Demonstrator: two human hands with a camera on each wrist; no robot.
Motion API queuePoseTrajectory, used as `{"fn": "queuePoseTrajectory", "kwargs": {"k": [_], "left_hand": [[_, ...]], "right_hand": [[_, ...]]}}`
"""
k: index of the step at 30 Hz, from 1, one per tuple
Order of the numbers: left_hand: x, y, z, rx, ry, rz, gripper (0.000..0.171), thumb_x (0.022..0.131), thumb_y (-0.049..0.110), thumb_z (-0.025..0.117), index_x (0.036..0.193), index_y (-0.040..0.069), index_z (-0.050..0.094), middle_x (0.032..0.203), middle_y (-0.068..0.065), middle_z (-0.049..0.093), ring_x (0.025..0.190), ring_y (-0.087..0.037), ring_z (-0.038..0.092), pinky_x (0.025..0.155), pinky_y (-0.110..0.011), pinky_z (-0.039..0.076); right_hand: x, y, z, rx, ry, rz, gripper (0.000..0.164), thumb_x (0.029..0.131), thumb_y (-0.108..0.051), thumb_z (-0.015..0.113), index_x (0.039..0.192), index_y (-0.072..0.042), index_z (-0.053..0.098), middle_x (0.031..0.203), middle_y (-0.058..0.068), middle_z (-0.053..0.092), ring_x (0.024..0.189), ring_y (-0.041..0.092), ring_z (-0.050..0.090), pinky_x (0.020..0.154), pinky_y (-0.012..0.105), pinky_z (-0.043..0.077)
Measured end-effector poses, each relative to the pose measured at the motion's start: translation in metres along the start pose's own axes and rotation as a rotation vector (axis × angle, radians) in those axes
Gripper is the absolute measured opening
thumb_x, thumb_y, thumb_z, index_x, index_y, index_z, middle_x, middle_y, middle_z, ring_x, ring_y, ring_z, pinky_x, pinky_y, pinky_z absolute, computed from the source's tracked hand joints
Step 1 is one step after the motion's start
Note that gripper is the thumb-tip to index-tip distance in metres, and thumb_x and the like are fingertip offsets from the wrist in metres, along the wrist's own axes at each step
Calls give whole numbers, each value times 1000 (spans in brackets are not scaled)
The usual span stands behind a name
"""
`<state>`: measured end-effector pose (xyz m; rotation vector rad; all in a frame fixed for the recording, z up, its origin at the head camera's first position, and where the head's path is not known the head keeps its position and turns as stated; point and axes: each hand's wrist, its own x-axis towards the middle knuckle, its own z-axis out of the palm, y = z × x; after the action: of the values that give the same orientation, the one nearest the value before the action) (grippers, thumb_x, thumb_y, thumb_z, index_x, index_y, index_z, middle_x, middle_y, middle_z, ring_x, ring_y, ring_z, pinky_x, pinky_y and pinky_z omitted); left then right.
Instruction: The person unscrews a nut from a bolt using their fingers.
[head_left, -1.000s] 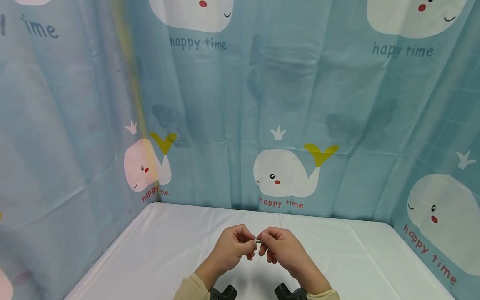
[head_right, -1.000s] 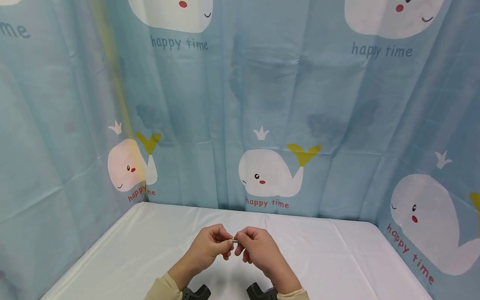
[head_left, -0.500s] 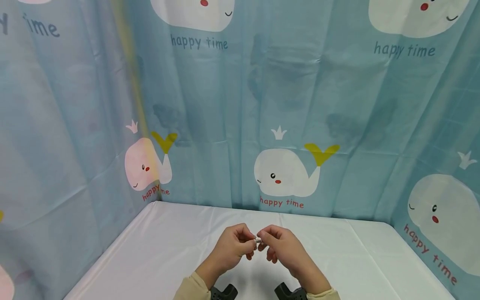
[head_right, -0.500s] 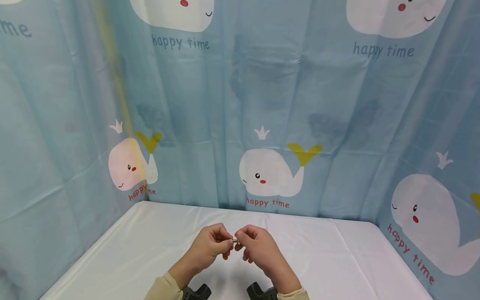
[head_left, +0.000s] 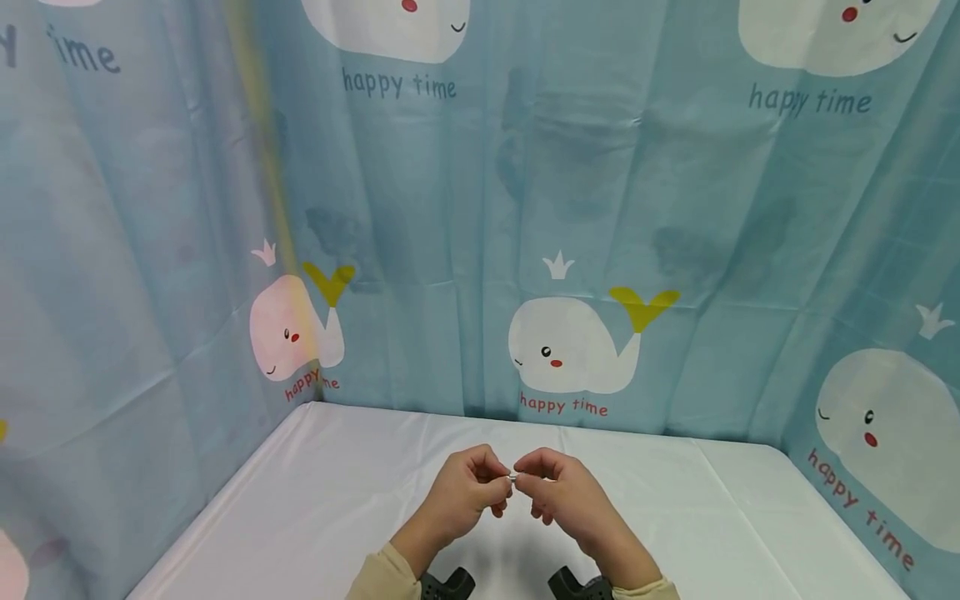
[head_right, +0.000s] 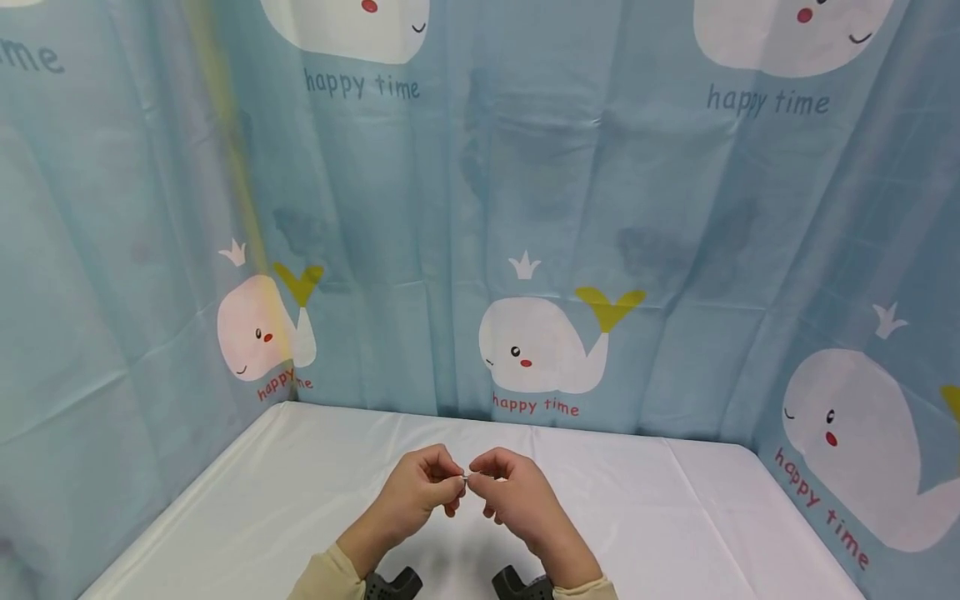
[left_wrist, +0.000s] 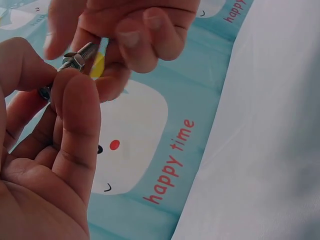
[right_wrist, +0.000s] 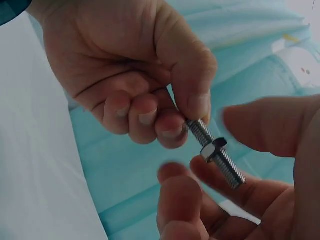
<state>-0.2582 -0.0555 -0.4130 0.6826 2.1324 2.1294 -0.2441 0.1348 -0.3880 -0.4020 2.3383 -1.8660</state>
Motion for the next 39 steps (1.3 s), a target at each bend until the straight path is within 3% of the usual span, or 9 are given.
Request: {"fn": "queuePoseTrajectory", "kwargs": {"k": [3, 6, 10, 13, 20, 25, 28, 34, 39], "left_hand": [[-1, 1, 0, -6, 0, 9, 5, 87, -2, 65, 89, 2, 64, 74, -9, 65, 59, -19, 61, 59, -33, 57], [-1, 2, 0, -13, -3, 11, 4, 87, -2, 64, 90, -2, 63, 74, -8, 65, 60, -19, 61, 59, -33, 56], [-1, 2, -1, -7, 2, 9, 6, 87, -1, 65, 92, -4, 62, 73, -8, 64, 60, -20, 61, 60, -33, 57], [-1, 1, -1, 2, 5, 7, 4, 87, -2, 65, 91, 0, 63, 73, -9, 64, 60, -20, 61, 60, -34, 57], [0, 1, -2, -1, 4, 14, 6, 86, -2, 65, 90, 2, 64, 72, -10, 64, 59, -20, 61, 60, -34, 57], [0, 0, -2, 4, 2, 14, 4, 87, -1, 65, 91, -1, 64, 73, -10, 64, 60, -20, 61, 61, -34, 57], [0, -1, -2, 2, 8, 12, 3, 88, -1, 64, 91, 0, 64, 74, -11, 65, 60, -20, 61, 61, -35, 57], [0, -1, -2, -5, 4, 17, 6, 87, -2, 65, 88, 4, 64, 73, -11, 65, 59, -20, 61, 59, -35, 57], [0, 0, -2, 0, 11, 12, 4, 87, -2, 64, 91, -2, 63, 72, -9, 64, 60, -19, 61, 60, -33, 57]], "right_hand": [[-1, 1, -1, 15, -5, 9, 31, 100, -31, 61, 106, -1, 67, 82, 10, 66, 58, 19, 53, 50, 28, 45], [-1, 1, -1, 33, -10, 0, 30, 101, -29, 58, 103, 0, 67, 78, 11, 66, 57, 18, 53, 50, 27, 44], [-1, -1, -1, 22, 2, -22, 20, 95, -18, 66, 106, -1, 67, 86, 10, 66, 62, 21, 56, 52, 28, 47], [-1, -2, 0, 0, 1, -17, 24, 90, -15, 69, 110, -2, 67, 95, 9, 65, 66, 23, 58, 54, 31, 48], [-1, 0, 1, 21, -4, 7, 29, 102, -31, 58, 103, -3, 67, 80, 10, 65, 60, 19, 54, 52, 29, 47], [-2, -2, 0, 20, 14, -30, 18, 95, -17, 65, 105, -3, 68, 90, 11, 66, 65, 22, 56, 54, 29, 48], [-2, -3, -1, 27, 16, -33, 21, 93, -15, 67, 110, -3, 67, 97, 11, 65, 67, 23, 58, 54, 29, 49], [-3, -2, 0, 38, 18, -3, 29, 100, -28, 60, 103, -1, 68, 80, 11, 66, 59, 19, 54, 51, 27, 47], [-2, -4, 1, 23, 24, -17, 21, 95, -18, 67, 107, -2, 67, 89, 11, 66, 64, 21, 57, 53, 29, 48]]}}
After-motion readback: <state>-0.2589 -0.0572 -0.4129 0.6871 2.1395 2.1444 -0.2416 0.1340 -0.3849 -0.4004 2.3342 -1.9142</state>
